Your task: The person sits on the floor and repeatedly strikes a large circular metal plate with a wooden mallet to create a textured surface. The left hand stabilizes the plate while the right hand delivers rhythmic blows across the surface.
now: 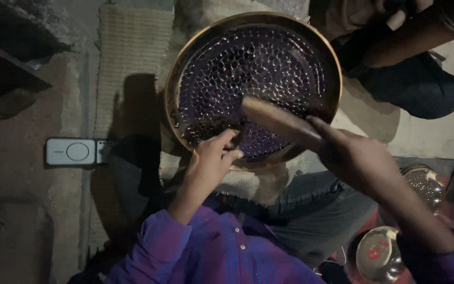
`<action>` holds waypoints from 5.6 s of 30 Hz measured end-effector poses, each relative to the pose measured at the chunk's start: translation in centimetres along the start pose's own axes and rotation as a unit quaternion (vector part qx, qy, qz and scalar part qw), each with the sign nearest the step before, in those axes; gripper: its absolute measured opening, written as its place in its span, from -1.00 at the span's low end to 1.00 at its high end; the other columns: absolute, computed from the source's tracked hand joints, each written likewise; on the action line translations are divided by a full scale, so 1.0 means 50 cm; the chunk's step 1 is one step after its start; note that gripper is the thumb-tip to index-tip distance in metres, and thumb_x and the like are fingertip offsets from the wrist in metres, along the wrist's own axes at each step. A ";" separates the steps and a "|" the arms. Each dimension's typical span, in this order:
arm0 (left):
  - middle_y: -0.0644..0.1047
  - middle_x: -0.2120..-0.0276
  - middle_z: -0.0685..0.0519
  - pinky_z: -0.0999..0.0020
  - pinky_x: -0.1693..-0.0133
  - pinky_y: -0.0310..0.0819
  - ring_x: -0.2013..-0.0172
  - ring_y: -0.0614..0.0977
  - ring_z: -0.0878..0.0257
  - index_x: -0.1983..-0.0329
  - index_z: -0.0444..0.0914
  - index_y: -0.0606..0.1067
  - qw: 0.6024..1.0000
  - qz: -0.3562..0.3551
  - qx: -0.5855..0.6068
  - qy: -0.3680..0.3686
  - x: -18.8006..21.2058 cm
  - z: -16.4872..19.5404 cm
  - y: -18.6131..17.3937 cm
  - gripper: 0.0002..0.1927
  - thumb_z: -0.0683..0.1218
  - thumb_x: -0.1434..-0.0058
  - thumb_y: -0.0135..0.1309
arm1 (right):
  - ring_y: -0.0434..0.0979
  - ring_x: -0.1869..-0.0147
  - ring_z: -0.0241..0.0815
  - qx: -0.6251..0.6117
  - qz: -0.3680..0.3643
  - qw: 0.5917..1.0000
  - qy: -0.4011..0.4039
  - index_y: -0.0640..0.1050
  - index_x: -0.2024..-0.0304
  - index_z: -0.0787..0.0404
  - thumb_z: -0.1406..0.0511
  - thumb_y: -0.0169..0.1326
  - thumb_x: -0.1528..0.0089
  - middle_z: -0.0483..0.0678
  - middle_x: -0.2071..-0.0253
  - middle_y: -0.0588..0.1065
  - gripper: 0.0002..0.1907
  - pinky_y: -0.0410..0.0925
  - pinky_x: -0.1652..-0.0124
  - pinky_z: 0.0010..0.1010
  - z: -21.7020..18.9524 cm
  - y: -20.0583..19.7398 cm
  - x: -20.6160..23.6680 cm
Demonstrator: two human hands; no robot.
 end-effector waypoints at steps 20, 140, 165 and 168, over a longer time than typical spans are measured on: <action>0.64 0.19 -0.15 0.26 0.23 0.67 0.21 0.78 0.06 -0.18 -0.29 0.42 0.998 -0.047 0.042 0.017 -0.023 0.004 -0.042 -0.46 -0.03 -0.17 0.26 | 0.39 -0.44 0.04 -0.325 0.252 0.911 -0.037 0.17 -0.47 0.31 0.59 0.20 -0.06 0.24 -0.33 0.41 -0.06 0.27 -0.32 -0.15 -0.012 0.187 0.035; 0.63 0.05 -0.18 0.15 0.07 0.55 0.05 0.69 -0.06 -0.17 -0.25 0.50 0.990 -0.083 -0.055 0.100 -0.041 -0.009 -0.011 -0.51 -0.07 -0.16 0.27 | 0.61 -0.13 -0.08 -0.098 -0.045 0.974 0.198 0.18 -0.58 -0.12 0.32 0.25 -0.26 0.10 -0.11 0.57 -0.11 0.45 -0.14 -0.31 0.054 0.166 0.107; 0.64 0.19 -0.19 0.12 0.16 0.54 0.15 0.69 -0.09 -0.13 -0.30 0.48 0.996 0.021 -0.019 0.082 -0.018 0.004 0.003 -0.55 -0.13 -0.18 0.26 | 0.60 -0.05 0.05 -0.187 0.069 0.979 -0.048 0.18 -0.50 -0.04 0.36 0.22 -0.20 0.12 -0.13 0.56 -0.14 0.47 0.02 -0.15 0.010 0.010 0.027; 0.65 0.20 -0.18 0.13 0.18 0.55 0.15 0.70 -0.07 -0.11 -0.30 0.49 0.997 0.046 -0.014 0.060 -0.009 0.008 0.001 -0.56 -0.14 -0.16 0.27 | 0.67 0.05 0.03 -0.043 0.000 0.998 0.034 0.17 -0.50 -0.22 0.28 0.25 -0.22 0.05 -0.08 0.58 -0.13 0.51 0.09 -0.15 0.009 -0.006 0.018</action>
Point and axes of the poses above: each hand's wrist, its own x-axis away from the middle knuckle, its own y-axis out of the palm, z = x × y, the point moved 4 cm from there along -x, towards the middle knuckle
